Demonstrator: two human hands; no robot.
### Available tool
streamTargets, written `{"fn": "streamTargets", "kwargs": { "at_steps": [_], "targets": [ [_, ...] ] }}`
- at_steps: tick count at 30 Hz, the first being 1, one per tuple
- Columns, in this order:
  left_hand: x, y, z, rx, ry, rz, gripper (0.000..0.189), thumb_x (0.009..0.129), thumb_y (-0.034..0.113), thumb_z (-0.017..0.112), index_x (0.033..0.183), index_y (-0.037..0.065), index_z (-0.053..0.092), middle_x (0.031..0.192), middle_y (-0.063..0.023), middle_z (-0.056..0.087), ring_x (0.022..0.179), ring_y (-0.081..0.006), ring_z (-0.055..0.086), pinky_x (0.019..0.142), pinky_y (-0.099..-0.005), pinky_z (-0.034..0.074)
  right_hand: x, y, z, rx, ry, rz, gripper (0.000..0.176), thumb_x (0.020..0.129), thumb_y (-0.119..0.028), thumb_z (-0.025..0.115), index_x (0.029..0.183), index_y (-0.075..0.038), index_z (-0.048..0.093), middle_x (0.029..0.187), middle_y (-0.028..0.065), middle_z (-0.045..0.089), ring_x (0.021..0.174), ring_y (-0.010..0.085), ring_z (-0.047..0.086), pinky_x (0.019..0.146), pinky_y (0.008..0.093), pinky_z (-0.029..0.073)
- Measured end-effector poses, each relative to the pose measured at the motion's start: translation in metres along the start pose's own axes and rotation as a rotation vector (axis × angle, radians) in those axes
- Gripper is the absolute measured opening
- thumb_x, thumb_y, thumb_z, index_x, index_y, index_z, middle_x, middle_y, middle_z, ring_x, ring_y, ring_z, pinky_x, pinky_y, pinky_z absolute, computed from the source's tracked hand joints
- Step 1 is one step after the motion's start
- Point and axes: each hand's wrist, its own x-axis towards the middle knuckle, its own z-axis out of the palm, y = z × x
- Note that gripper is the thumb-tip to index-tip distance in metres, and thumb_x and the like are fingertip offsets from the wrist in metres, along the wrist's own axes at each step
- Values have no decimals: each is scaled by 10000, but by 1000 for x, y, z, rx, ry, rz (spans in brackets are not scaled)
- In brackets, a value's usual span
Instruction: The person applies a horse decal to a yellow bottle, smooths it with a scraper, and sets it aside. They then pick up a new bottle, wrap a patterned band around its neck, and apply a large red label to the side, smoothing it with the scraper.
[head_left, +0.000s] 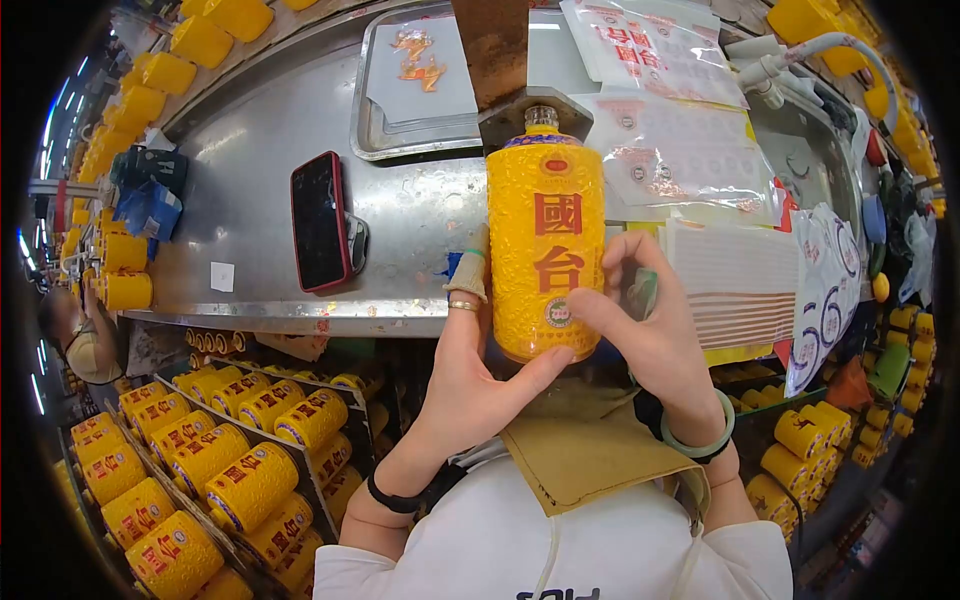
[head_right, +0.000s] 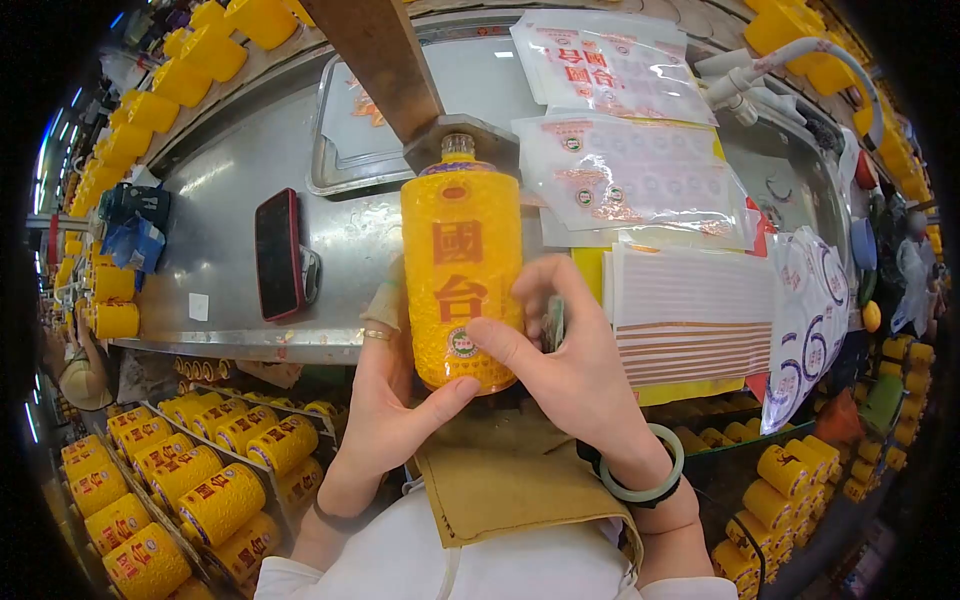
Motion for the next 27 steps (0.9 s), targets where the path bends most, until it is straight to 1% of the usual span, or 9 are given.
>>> {"fn": "streamTargets", "kwargs": {
  "at_steps": [1,3,5,8,10,13,17,22,27],
  "targets": [
    [0,-1,0,0,0,0,1017,871,-27,741,1643,-9,79,1648,-155,274,1516,-266,318,1236,-410,279,0,0,0,3,4,-1,365,879,-181,827,1054,-57,532,881,-27,469,773,64,429,700,221,401],
    [1,-3,1,26,28,54,998,872,13,775,1619,-35,115,1568,-170,379,1459,-250,403,1201,-392,344,0,1,0,9,-4,-4,345,893,-178,813,1053,-54,533,884,-27,472,784,66,433,713,223,402],
    [2,-1,2,16,26,54,1000,871,9,774,1619,-37,112,1569,-170,378,1458,-251,405,1200,-391,346,0,0,-1,15,-12,-7,326,908,-175,800,1052,-51,535,886,-28,474,796,69,437,725,224,403],
    [2,0,1,21,18,65,1002,869,5,774,1619,-40,110,1572,-169,376,1457,-250,408,1198,-392,349,0,-9,-3,56,-1,45,271,946,-161,761,1050,-42,541,895,-30,481,841,73,447,773,228,404],
    [2,0,0,36,12,75,1001,869,4,774,1618,-40,112,1574,-169,375,1457,-250,409,1198,-392,351,0,-15,-4,93,-37,93,228,971,-148,730,1050,-38,546,905,-32,484,881,74,451,812,229,399],
    [2,0,0,20,5,65,1001,869,5,775,1618,-42,111,1578,-170,372,1463,-252,402,1199,-392,350,-1,-13,-4,94,-33,84,230,968,-146,734,1046,-37,547,906,-33,482,888,75,451,826,232,399],
    [2,-3,1,1,10,66,974,887,9,753,1615,-45,108,1585,-179,357,1483,-260,373,1215,-397,321,0,-8,-3,21,-20,47,265,946,-153,762,1044,-42,543,906,-31,481,856,73,448,793,231,406],
    [2,-4,0,5,12,78,947,903,16,730,1612,-51,106,1589,-186,346,1492,-267,357,1230,-401,292,0,-2,-1,13,-15,22,368,878,-175,832,1059,-54,535,895,-33,471,780,58,432,705,218,400],
    [2,-3,0,-5,10,63,955,901,19,734,1613,-54,101,1592,-190,338,1496,-270,349,1233,-402,286,0,-2,-1,15,-13,17,368,874,-174,832,1056,-55,535,888,-35,469,781,59,431,706,217,398]
  ]
}}
